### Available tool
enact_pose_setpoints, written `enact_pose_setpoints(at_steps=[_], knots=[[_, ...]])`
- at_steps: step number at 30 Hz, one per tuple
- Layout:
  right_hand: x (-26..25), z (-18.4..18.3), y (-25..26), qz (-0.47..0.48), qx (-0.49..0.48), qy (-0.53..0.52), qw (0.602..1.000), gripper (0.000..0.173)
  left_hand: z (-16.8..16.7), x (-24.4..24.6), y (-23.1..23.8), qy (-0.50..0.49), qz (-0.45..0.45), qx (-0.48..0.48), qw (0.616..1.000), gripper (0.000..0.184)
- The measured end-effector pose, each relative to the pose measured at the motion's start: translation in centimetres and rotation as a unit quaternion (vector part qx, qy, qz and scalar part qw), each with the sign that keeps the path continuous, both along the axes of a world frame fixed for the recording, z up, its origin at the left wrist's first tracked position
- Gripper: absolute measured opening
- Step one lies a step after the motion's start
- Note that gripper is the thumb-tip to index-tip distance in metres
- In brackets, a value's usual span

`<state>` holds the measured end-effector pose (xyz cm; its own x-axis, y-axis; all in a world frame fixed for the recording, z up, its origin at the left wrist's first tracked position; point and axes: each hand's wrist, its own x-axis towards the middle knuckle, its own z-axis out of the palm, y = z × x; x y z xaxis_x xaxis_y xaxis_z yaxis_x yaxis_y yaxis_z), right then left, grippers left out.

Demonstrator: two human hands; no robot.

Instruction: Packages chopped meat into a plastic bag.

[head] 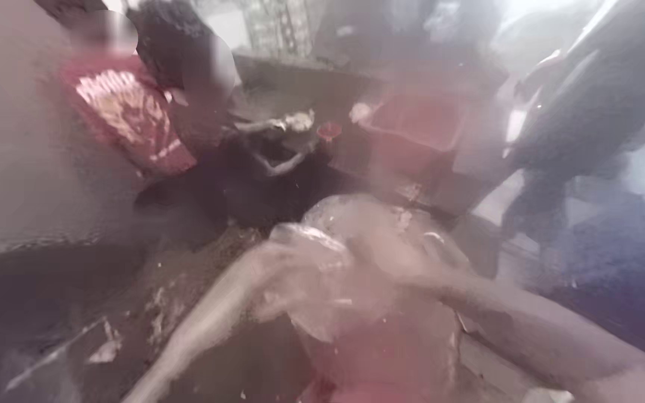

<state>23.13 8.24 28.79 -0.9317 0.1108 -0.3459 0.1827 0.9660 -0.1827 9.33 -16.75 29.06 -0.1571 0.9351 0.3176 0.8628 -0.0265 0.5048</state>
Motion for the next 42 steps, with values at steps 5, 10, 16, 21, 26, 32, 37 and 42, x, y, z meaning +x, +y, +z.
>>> enact_pose_setpoints(at_steps=[5,10,16,21,26,32,37,42], knots=[[2.3,5.8,2.0,0.003,0.107,0.243,0.964,0.022,-2.8,0.6,0.9,0.204,-0.051,-0.056,0.976,0.034],[4.9,7.5,-1.0,0.14,-0.017,0.371,0.918,0.027,-1.3,1.5,1.4,0.12,-0.094,-0.019,0.988,0.02],[5.0,-1.0,4.2,0.215,0.01,0.078,0.973,0.067,-2.2,0.3,0.5,0.143,-0.019,-0.308,0.94,0.052],[6.6,-11.2,6.9,0.159,0.014,0.248,0.956,0.056,-16.0,-5.3,-3.3,0.197,0.007,-0.053,0.979,0.054],[5.9,-22.3,5.2,-0.024,-0.063,0.086,0.994,0.063,-28.0,-2.8,-2.7,0.051,0.136,-0.207,0.967,0.053],[5.4,-24.7,3.7,-0.106,-0.081,0.065,0.989,0.07,-29.3,-1.1,-1.6,-0.039,0.231,-0.268,0.934,0.052],[5.5,-25.3,4.0,-0.11,-0.085,0.073,0.988,0.068,-29.6,-1.2,-1.2,-0.065,0.229,-0.275,0.931,0.051],[5.4,-19.0,3.7,-0.126,-0.063,0.049,0.989,0.069,-24.0,-0.9,-2.2,-0.026,0.255,-0.133,0.957,0.032]])
